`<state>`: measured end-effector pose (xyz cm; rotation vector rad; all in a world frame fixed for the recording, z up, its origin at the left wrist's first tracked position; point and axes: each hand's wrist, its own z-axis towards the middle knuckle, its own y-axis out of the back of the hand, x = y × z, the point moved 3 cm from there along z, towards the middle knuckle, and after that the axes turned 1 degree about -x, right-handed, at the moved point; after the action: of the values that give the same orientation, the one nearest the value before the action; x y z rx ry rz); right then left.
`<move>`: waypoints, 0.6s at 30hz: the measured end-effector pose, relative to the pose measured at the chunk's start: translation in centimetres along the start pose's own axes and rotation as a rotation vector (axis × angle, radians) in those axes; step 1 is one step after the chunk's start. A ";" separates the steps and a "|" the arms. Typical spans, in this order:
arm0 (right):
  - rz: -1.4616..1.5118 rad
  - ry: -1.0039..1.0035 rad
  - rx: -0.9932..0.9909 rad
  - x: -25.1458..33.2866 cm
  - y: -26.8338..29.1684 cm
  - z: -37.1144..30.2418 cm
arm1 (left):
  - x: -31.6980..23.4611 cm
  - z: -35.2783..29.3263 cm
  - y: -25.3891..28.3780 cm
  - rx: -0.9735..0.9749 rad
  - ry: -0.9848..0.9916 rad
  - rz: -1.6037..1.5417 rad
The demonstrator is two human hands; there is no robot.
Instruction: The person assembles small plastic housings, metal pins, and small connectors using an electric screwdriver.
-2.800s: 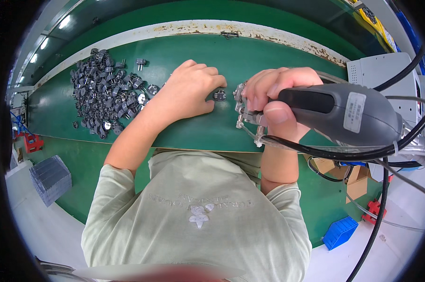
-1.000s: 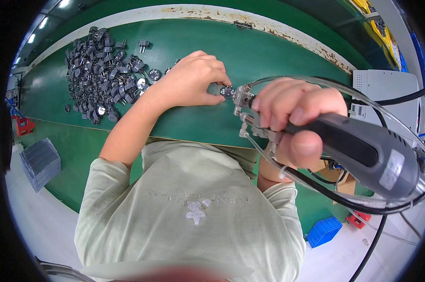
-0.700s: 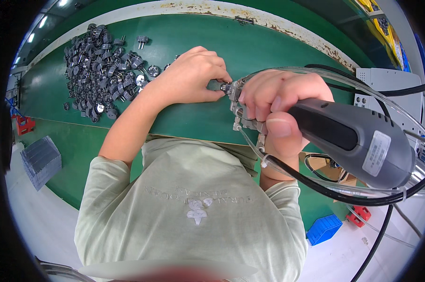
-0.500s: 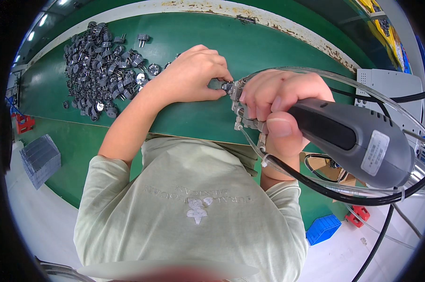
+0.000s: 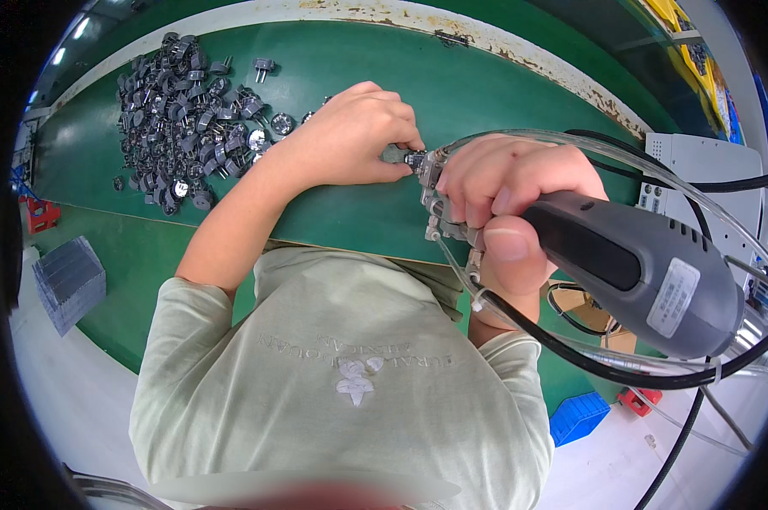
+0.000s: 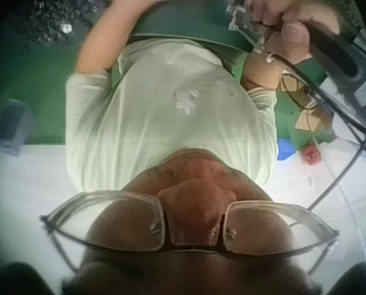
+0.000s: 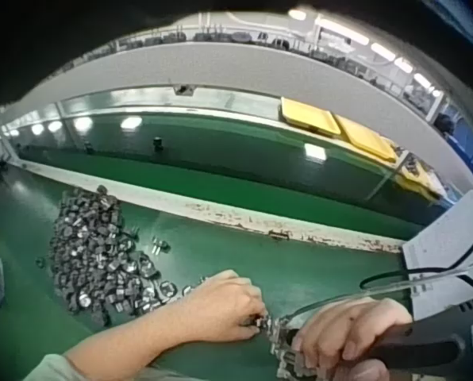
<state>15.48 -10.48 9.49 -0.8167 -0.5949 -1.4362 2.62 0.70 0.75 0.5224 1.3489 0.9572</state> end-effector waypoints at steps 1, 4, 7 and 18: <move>-0.009 -0.001 -0.002 0.1 -0.1 0.0 | 0.0 0.0 0.0 0.009 0.004 -0.005; -0.014 0.000 0.000 0.2 -0.1 -0.2 | 0.0 0.0 -0.1 0.008 0.005 0.001; 0.044 -0.014 -0.065 0.2 -0.4 -0.4 | -0.1 -0.1 -0.1 -0.003 0.000 -0.006; -0.064 -0.054 -0.047 -0.3 -1.5 0.4 | 0.4 0.4 0.0 0.001 -0.010 0.007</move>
<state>14.00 -9.91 9.68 -0.8824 -0.6353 -1.4955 3.00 1.09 0.56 0.5322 1.3391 0.9586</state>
